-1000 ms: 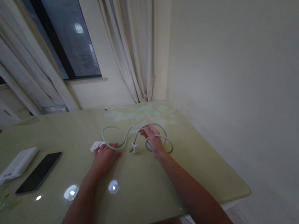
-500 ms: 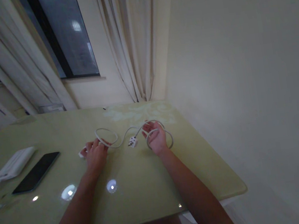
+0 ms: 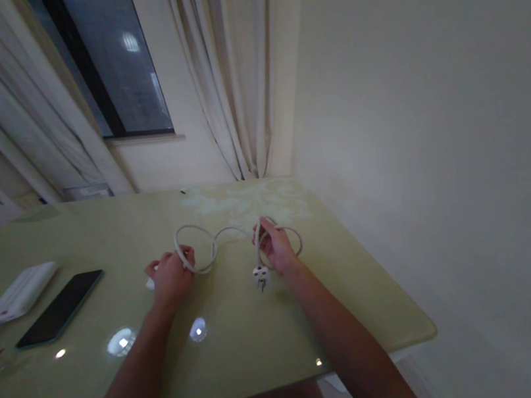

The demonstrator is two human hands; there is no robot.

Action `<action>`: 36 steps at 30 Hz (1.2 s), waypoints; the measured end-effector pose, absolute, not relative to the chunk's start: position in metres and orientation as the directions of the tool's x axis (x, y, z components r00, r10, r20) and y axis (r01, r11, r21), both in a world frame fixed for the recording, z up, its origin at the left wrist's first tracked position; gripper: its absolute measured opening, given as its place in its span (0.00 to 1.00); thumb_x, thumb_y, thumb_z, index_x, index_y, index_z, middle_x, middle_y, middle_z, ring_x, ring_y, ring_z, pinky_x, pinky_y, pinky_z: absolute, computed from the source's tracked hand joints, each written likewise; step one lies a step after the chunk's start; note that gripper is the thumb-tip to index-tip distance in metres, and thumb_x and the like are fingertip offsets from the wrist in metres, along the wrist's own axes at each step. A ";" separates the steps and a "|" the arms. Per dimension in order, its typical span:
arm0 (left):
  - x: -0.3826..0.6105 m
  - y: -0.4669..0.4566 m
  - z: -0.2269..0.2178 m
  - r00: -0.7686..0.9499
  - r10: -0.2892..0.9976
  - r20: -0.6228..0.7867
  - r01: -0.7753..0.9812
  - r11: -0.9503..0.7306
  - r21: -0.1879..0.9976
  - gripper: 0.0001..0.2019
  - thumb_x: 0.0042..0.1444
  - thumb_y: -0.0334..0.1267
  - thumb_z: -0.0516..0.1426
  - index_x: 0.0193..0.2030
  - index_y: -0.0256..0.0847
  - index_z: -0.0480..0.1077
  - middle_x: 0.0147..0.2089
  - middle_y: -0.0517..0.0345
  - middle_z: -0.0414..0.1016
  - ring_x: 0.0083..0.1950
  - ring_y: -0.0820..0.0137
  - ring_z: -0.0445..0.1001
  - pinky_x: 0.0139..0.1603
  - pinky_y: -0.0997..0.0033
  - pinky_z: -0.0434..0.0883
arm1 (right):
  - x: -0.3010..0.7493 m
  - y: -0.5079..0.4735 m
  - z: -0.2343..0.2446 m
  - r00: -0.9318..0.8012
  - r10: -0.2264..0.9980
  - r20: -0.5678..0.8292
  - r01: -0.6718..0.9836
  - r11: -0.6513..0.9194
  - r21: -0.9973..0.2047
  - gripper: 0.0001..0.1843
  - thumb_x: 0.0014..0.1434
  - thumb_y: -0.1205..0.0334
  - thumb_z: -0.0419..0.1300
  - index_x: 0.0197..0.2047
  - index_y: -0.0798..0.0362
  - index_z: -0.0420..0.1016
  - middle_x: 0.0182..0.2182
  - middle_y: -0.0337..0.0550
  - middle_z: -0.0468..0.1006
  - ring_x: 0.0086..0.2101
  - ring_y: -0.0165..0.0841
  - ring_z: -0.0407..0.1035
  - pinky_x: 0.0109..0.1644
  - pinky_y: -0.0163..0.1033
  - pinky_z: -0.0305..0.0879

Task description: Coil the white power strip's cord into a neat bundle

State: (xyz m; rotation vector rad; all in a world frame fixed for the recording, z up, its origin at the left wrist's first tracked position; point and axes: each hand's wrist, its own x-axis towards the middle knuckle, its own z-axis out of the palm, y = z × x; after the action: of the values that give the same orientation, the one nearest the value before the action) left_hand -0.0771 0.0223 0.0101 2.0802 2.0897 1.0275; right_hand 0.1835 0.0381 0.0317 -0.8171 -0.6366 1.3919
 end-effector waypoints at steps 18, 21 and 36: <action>-0.033 -0.002 0.002 0.564 0.695 0.446 0.646 -0.708 0.286 0.30 0.57 0.26 0.54 0.67 0.45 0.66 0.62 0.46 0.73 0.63 0.57 0.70 0.62 0.56 0.64 | 0.144 0.013 -0.002 -0.285 0.957 -0.047 0.152 -0.003 -0.988 0.17 0.57 0.53 0.63 0.19 0.49 0.74 0.14 0.34 0.68 0.19 0.30 0.58 0.28 0.36 0.56; -0.036 0.003 -0.002 0.526 0.719 0.455 0.660 -0.682 0.314 0.24 0.63 0.28 0.52 0.64 0.47 0.70 0.60 0.46 0.74 0.60 0.59 0.72 0.59 0.58 0.66 | 0.144 0.014 0.000 -0.345 0.939 -0.008 0.094 0.026 -0.995 0.15 0.57 0.52 0.64 0.22 0.49 0.75 0.16 0.34 0.70 0.20 0.29 0.60 0.27 0.35 0.57; -0.037 0.006 0.013 -0.181 0.882 0.435 0.038 -0.436 0.899 0.19 0.66 0.49 0.57 0.59 0.45 0.72 0.56 0.47 0.77 0.54 0.62 0.77 0.50 0.68 0.73 | 0.143 -0.002 0.006 -0.453 0.886 0.098 0.720 0.428 -0.546 0.12 0.62 0.48 0.61 0.41 0.47 0.76 0.32 0.46 0.82 0.34 0.42 0.76 0.39 0.42 0.66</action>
State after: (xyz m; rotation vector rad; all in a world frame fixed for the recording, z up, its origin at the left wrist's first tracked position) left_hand -0.0365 0.0064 0.0132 1.4402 1.0954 1.6887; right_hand 0.1433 -0.0017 0.0059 -1.3712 -2.3154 0.6159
